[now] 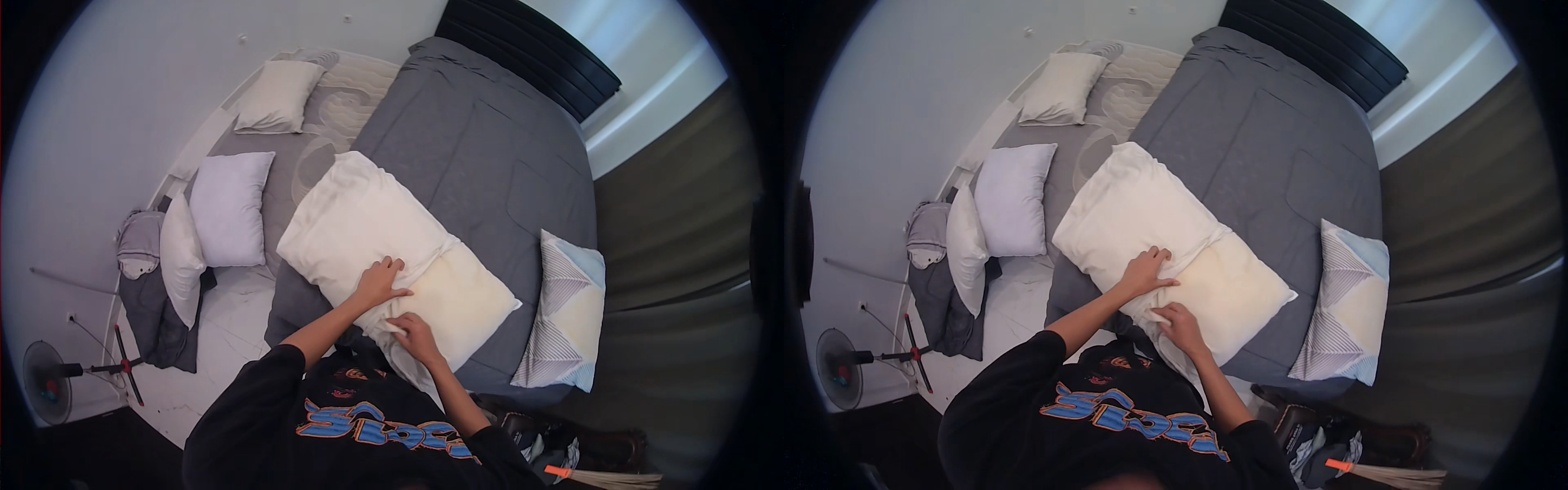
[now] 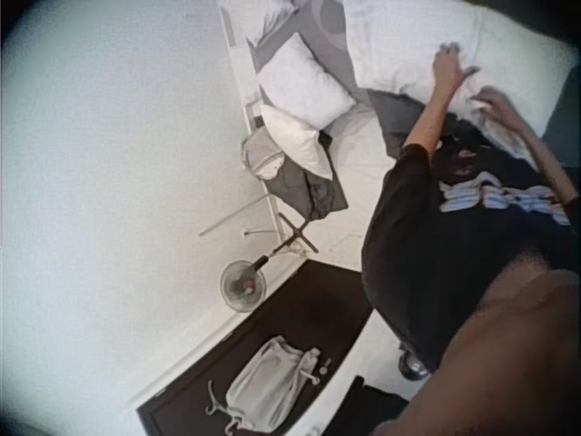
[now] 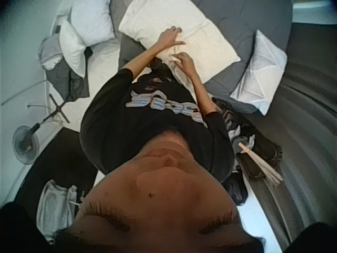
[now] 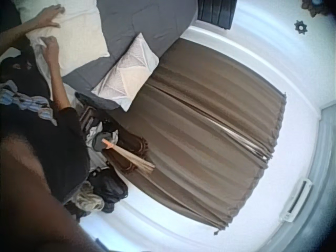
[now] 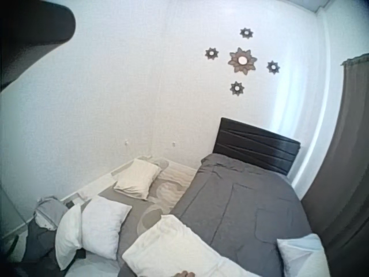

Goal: The person puts a white pillowcase onto a pillow on a bed. They struggle to fit the pillow inside the case, repeatedly adjusting the fabric and the pillow. A small cat is present on the bed and interacts with the person's hands and the pillow during the process.

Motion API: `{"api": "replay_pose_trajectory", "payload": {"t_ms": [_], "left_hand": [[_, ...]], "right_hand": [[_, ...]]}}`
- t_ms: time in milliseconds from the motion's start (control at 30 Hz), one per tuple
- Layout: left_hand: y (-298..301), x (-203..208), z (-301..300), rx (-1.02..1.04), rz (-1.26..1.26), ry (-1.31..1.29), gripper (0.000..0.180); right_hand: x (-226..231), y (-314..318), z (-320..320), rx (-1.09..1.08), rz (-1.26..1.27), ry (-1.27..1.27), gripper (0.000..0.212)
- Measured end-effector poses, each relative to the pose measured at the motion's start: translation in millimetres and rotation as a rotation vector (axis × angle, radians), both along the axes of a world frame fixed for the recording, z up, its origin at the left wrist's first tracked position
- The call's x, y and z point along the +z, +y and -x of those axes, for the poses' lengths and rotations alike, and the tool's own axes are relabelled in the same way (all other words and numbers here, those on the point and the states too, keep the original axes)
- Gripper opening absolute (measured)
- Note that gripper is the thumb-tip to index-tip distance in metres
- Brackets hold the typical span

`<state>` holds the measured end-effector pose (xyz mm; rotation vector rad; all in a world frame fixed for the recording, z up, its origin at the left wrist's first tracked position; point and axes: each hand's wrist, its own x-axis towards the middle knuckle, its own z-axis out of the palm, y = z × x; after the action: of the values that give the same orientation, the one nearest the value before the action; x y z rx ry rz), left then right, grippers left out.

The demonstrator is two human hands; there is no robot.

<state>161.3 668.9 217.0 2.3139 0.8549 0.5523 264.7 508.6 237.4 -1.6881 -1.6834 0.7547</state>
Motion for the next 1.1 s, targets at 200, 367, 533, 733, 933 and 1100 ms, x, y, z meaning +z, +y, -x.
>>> {"api": "replay_pose_trajectory", "payload": {"t_ms": [200,367,533,733,933,1100], "left_hand": [[-6,-44,-15,0.037,0.033,0.026,0.022],[-8,-24,-8,-0.05,0.114,0.092,0.019],[21,7,3,-0.125,0.221,0.252,0.02],[68,63,-63,0.325,0.159,-0.307,0.049],[90,115,-100,0.29,0.142,0.205,0.07],[86,179,-122,0.171,0.107,0.066,0.034]], "right_hand": [[-32,-43,-93,-0.699,-0.15,-0.507,0.064],[-117,-99,-195,-1.708,0.178,0.509,0.077],[-71,-54,-176,-1.096,0.085,1.035,0.068],[25,-33,-143,-0.778,-0.227,0.772,0.045],[55,-46,-108,-0.627,-0.357,0.483,0.037],[95,-36,-115,-0.361,-0.679,0.272,0.024]]}}
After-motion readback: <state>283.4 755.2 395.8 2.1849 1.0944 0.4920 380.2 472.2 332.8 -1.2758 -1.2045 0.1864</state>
